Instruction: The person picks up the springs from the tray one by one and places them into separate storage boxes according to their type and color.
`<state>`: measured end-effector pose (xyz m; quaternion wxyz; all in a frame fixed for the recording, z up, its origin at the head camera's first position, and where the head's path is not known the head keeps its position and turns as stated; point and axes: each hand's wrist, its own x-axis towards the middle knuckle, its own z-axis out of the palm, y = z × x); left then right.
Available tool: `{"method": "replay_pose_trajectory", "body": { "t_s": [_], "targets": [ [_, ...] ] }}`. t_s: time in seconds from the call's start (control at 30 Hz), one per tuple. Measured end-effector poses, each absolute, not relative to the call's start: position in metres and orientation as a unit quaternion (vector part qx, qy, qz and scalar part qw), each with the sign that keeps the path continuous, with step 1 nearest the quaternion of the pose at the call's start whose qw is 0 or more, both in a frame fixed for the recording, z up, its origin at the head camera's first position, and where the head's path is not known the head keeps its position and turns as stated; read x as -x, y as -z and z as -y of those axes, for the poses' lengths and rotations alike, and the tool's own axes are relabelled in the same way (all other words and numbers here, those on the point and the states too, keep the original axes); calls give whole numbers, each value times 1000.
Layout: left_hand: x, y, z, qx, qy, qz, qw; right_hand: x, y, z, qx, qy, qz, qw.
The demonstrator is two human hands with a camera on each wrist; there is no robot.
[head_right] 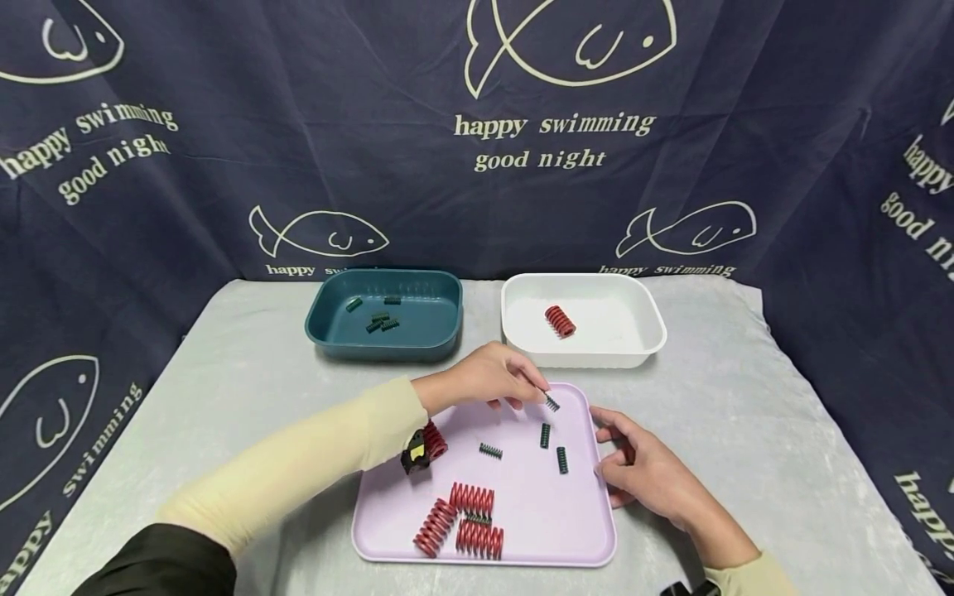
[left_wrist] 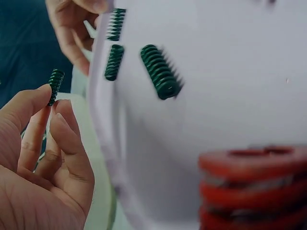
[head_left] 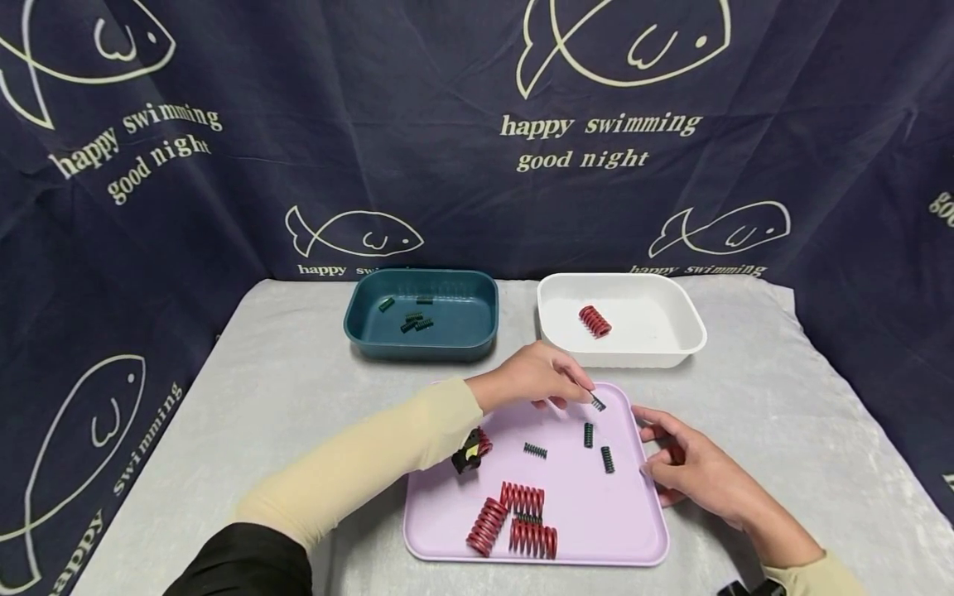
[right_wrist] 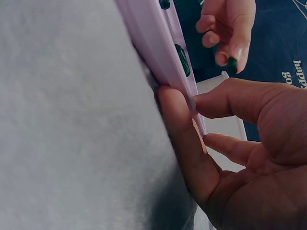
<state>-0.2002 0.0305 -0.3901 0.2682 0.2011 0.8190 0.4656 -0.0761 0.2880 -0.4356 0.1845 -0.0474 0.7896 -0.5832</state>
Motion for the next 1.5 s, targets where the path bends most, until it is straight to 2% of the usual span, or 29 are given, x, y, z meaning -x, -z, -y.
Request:
{"method": "replay_pose_trajectory", "body": {
  "t_s": [0.2, 0.63, 1.0, 1.5],
  "targets": [
    [215, 370, -4, -166, -509, -800, 272, 76, 437, -287, 40, 579, -794, 183],
    [256, 340, 70, -95, -558, -792, 231, 76, 435, -287, 42, 581, -794, 177],
    [277, 337, 116, -59, -562, -800, 200, 77, 435, -287, 43, 579, -795, 178],
    [294, 345, 164, -14, -537, -819, 204, 78, 434, -287, 38, 578, -794, 184]
  ]
}}
